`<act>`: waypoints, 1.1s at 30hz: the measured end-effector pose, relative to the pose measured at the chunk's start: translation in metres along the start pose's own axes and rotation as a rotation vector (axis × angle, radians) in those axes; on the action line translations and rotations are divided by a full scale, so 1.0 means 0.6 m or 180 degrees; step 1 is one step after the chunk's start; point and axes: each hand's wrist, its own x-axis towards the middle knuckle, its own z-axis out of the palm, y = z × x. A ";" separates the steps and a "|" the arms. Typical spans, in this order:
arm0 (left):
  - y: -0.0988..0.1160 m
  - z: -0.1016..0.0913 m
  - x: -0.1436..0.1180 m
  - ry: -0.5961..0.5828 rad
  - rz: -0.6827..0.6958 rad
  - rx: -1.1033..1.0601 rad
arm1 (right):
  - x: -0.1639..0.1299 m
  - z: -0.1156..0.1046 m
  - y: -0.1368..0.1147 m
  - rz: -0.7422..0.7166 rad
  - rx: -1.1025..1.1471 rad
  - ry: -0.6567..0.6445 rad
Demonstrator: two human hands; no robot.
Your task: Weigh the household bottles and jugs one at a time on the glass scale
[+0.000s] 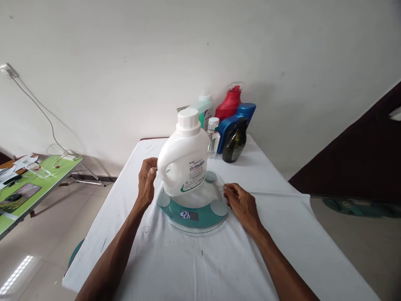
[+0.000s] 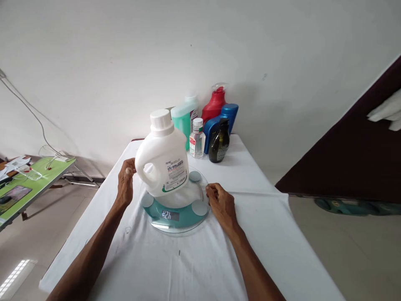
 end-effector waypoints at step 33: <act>0.132 0.345 0.051 -0.0117 -0.1218 -0.1620 | -0.121 0.005 0.015 -0.0903 -0.0510 0.0709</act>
